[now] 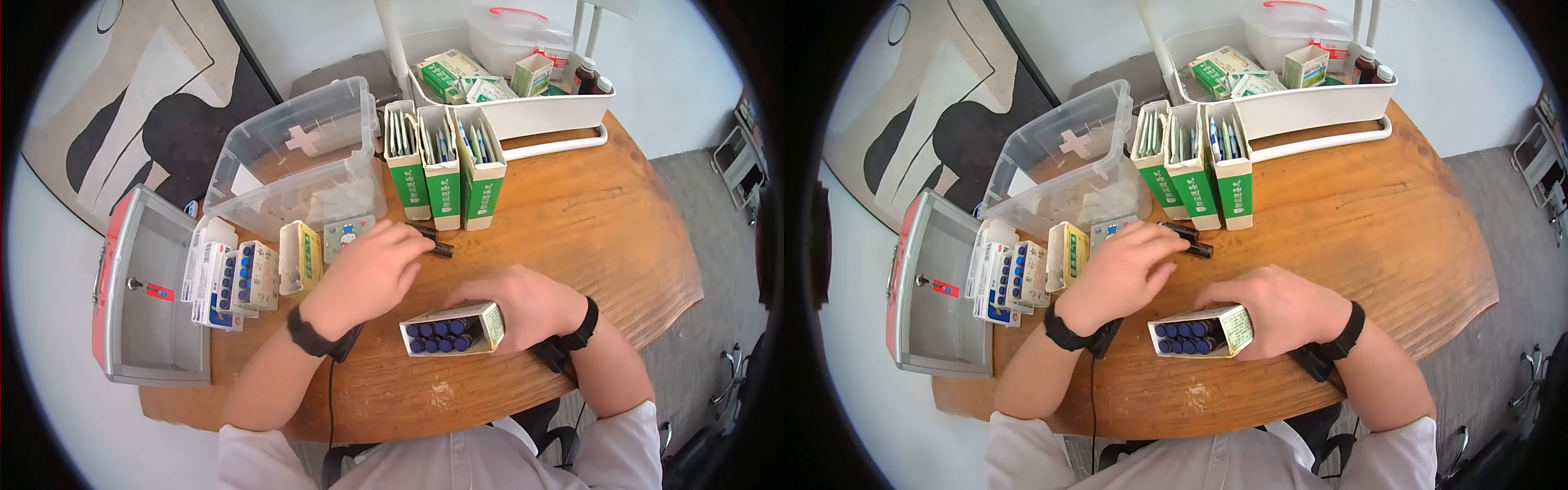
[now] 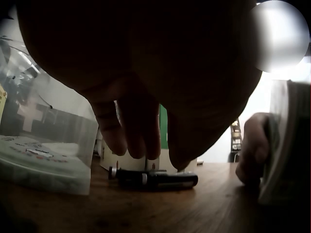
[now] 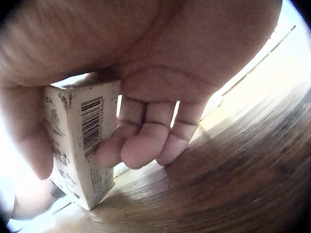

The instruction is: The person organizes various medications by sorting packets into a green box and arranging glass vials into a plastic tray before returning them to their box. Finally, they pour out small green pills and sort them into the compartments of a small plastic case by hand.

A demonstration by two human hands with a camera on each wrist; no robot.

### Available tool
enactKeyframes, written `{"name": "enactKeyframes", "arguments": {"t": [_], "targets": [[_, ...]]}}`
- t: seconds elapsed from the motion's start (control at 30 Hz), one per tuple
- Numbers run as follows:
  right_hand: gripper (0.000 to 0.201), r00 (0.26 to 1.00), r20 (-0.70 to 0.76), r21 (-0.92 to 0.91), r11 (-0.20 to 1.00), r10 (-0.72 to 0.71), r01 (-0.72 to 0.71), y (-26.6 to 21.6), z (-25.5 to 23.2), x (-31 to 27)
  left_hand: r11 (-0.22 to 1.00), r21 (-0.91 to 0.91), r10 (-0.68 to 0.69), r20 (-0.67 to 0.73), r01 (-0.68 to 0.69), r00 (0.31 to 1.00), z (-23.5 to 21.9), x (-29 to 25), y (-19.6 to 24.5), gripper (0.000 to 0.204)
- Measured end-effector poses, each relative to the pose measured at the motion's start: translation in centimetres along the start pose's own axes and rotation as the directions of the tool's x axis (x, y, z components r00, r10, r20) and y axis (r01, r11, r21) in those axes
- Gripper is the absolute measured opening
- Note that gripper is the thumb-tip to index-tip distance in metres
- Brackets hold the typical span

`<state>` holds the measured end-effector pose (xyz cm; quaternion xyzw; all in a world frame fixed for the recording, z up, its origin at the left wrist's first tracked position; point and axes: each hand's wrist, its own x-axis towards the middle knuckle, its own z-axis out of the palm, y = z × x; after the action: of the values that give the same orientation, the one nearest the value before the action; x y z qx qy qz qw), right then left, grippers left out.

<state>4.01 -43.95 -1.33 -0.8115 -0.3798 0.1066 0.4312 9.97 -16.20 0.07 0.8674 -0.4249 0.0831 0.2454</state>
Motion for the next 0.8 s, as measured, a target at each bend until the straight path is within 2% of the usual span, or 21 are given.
{"name": "enactKeyframes", "arguments": {"t": [0.07, 0.13, 0.2, 0.23, 0.3, 0.43, 0.53, 0.63, 0.7, 0.73, 0.8], "targets": [[0.063, 1.0, 0.005, 0.004, 1.0, 0.019, -0.019, 0.0, -0.1, 0.0, 0.999, 0.032, 0.025, 0.096, -0.028, 0.995, 0.7, 0.2, 0.2, 0.032], [0.064, 0.999, 0.016, 0.018, 0.999, 0.041, -0.041, 0.1, 0.0, -0.1, 0.999, 0.029, 0.014, 0.105, -0.017, 0.994, 1.2, 0.1, 0.4, 0.034], [0.064, 0.999, 0.022, 0.026, 0.999, 0.04, -0.04, 0.1, -0.1, 0.1, 0.99, 0.008, -0.14, 0.095, 0.14, 0.986, 1.2, 0.3, 0.8, 0.035], [0.064, 0.999, 0.026, 0.028, 0.999, 0.04, -0.041, 0.2, 0.0, 0.1, 0.99, 0.007, -0.144, 0.095, 0.144, 0.985, 1.3, 0.4, 0.6, 0.035], [0.064, 1.0, 0.001, 0.03, 0.999, 0.028, -0.028, 0.3, 0.1, 0.1, 0.996, 0.091, -0.009, 0.065, 0.003, 0.998, 1.6, 0.7, 0.1, 0.034], [0.065, 0.999, 0.017, 0.022, 0.999, 0.046, -0.047, 0.5, 0.1, 0.0, 0.992, 0.117, 0.032, 0.09, -0.043, 0.995, 1.1, 1.0, 0.4, 0.029], [0.064, 0.998, 0.022, 0.023, 0.998, 0.054, -0.054, 0.3, 0.1, 0.1, 0.997, 0.032, 0.074, 0.085, -0.077, 0.994, 1.0, 0.3, 0.3, 0.025], [0.064, 0.999, 0.002, 0.03, 0.999, 0.038, -0.038, 0.7, 0.3, 0.0, 1.0, -0.016, 0.016, 0.123, -0.014, 0.992, 0.9, -0.4, 0.6, 0.02], [0.063, 1.0, -0.01, 0.034, 0.999, 0.01, -0.009, 0.8, 0.3, 0.1, 0.972, -0.127, -0.189, 0.087, 0.199, 0.978, -1.0, -0.7, 2.1, 0.017], [0.063, 1.0, -0.015, 0.039, 0.999, 0.01, -0.009, 0.8, 0.4, 0.1, 0.972, -0.125, -0.188, 0.092, 0.199, 0.978, -2.1, -1.0, 2.8, 0.017], [0.063, 1.0, -0.022, 0.026, 1.0, -0.001, 0.001, 0.6, 0.3, 0.1, 0.967, -0.254, -0.029, -0.092, 0.004, 0.995, -4.4, -1.4, 4.4, 0.021]]}}
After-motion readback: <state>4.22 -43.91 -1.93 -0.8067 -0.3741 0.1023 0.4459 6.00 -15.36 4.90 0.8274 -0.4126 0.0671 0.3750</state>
